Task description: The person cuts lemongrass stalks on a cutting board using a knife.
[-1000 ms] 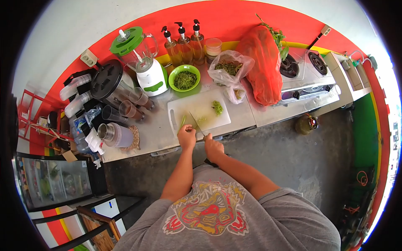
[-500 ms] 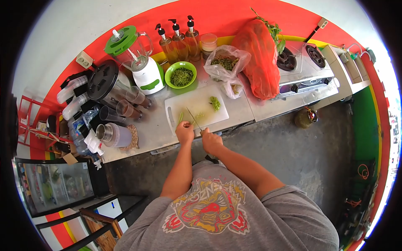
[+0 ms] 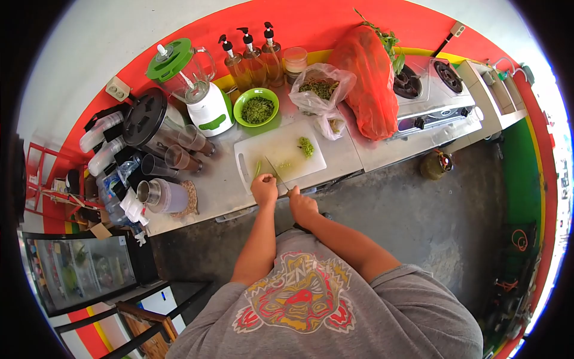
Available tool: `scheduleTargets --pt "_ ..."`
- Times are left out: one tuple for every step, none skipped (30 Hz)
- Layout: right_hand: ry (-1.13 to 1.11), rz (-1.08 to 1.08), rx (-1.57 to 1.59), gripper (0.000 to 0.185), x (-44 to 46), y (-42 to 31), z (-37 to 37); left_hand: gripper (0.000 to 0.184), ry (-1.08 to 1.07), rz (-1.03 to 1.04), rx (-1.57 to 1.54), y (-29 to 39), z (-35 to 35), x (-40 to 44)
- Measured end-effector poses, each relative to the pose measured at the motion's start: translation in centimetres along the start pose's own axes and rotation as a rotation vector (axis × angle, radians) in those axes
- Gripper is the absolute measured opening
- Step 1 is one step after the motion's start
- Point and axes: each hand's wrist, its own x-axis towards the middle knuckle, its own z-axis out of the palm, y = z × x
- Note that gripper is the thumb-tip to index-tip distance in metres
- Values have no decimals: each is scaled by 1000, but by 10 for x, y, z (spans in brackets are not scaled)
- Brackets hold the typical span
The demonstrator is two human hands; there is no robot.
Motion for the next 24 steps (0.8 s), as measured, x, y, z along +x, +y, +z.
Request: scheduleTargets --pt "-15 -9 6 29 4 -1 -7 10 1 -2 -1 -1 1 1" --pt "-32 -16 15 29 7 -3 -13 10 2 -7 8 -2 2 2" --pt "-35 -15 20 29 11 -3 -15 10 1 -12 20 -2 1 2" --pt "-38 -30 3 29 15 -2 -16 10 1 -13 27 -1 0 3" --pt "-42 -47 -15 30 16 -2 -16 9 1 -30 27 -1 0 3" --pt "-45 -49 -8 30 10 -3 -15 9 2 -44 28 -1 0 4" --pt "-62 -28 34 31 0 -3 -13 9 0 -44 36 -3 -1 6" --pt "-81 -5 72 32 -7 -3 -13 8 8 -22 13 -4 0 5" --pt "-87 -3 70 32 -7 -1 -9 8 18 -5 -14 -4 1 3" --pt "-67 -4 51 32 -5 1 -7 8 17 -10 -18 -3 2 3" --pt "-46 -5 33 32 -2 4 -6 8 16 -12 -17 -2 2 3" --pt "-50 -3 29 32 3 6 -8 8 15 -16 -15 -2 1 2" --pt "-44 -30 15 32 11 6 -14 8 13 -21 -14 -3 2 0" --pt "-34 -58 6 32 16 5 -16 9 19 4 -32 -5 1 -1" --pt "-32 -57 11 32 13 1 -20 10 25 32 -49 -5 0 1" --pt "-54 -38 28 32 8 -3 -24 10 24 37 -46 -5 -1 2" --pt "-77 -19 41 33 4 -7 -28 10 7 24 -34 -5 -2 3" --pt "-75 -19 38 33 3 -7 -21 10 -10 8 -24 -4 -2 2" --pt "-55 7 34 33 2 -6 -9 10 -7 5 -31 -6 0 2" --pt "-35 34 29 33 4 -3 0 10 12 22 -19 -8 2 1" --pt "-34 32 24 33 7 -4 -2 10 30 40 -5 -7 2 1" --pt "-23 6 27 32 13 -4 -4 10 32 38 -7 -6 2 1" --pt "-14 -20 31 31 17 -5 -5 10 32 44 -15 -6 1 0" --pt "-18 -20 32 31 17 -8 -9 10 31 50 -22 -8 0 -1"
